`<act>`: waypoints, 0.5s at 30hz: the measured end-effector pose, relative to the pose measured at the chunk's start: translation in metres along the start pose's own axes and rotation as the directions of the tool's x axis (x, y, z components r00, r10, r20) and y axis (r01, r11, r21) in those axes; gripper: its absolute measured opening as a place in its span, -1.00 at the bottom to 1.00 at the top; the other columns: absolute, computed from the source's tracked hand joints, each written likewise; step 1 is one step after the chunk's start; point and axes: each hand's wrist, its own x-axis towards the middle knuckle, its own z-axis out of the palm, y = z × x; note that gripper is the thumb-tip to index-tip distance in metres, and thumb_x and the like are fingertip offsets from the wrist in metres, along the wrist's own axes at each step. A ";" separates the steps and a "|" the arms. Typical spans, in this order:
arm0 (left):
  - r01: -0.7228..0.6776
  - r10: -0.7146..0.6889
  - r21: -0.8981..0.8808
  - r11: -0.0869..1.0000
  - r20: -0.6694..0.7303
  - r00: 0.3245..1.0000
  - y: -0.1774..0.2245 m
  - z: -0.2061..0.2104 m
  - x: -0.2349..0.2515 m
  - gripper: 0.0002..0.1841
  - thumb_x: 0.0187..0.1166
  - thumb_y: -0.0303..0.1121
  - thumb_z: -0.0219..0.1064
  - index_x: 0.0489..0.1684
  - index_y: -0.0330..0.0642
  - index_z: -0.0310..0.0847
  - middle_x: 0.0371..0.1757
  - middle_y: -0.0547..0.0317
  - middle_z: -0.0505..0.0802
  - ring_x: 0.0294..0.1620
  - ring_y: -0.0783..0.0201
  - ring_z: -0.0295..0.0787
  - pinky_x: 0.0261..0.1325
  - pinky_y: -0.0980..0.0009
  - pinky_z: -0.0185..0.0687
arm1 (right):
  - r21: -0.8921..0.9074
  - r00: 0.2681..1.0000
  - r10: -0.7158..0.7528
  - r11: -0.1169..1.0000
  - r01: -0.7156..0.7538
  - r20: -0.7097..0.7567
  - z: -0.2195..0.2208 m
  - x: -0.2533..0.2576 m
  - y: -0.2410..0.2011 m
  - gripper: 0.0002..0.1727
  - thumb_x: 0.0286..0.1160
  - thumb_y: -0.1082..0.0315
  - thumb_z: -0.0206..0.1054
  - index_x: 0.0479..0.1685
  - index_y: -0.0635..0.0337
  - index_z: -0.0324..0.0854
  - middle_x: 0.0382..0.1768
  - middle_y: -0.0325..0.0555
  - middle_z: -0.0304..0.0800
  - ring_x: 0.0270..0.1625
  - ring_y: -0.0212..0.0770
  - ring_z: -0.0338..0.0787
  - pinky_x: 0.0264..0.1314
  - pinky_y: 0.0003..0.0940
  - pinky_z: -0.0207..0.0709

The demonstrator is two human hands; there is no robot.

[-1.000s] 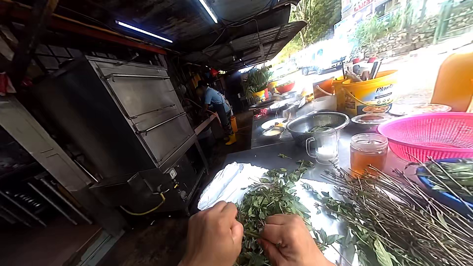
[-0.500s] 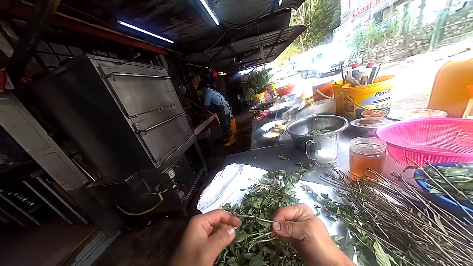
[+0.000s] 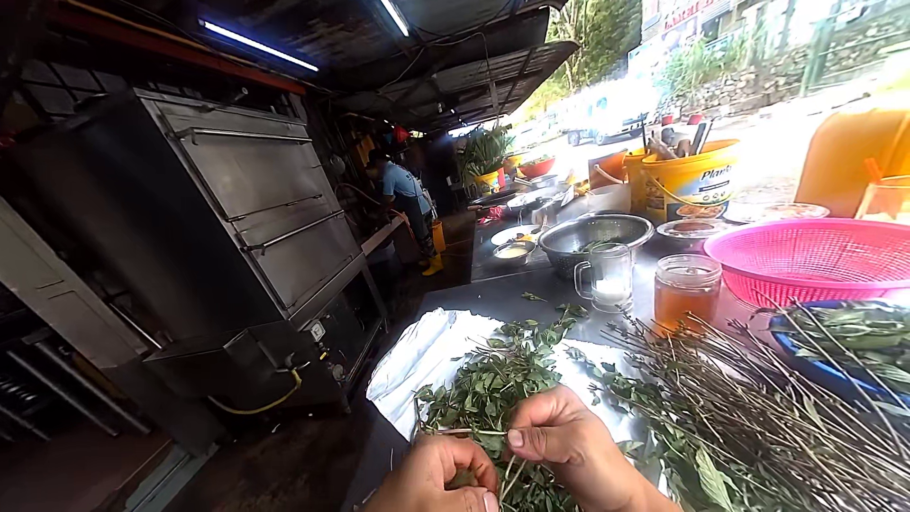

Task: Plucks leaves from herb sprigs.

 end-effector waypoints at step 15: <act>-0.248 -0.042 -0.660 0.709 -0.391 0.919 -0.028 0.009 -0.014 -0.77 0.40 -0.37 0.12 -0.66 0.08 0.58 -0.58 0.32 0.66 -0.62 0.40 0.57 -0.55 0.47 0.44 | 0.179 0.990 0.092 0.981 -0.071 -0.109 -0.004 0.001 -0.016 -0.69 0.35 0.26 0.40 -0.79 -0.05 0.66 -0.72 -0.41 0.57 -0.66 -0.60 0.44 -0.63 -0.62 0.19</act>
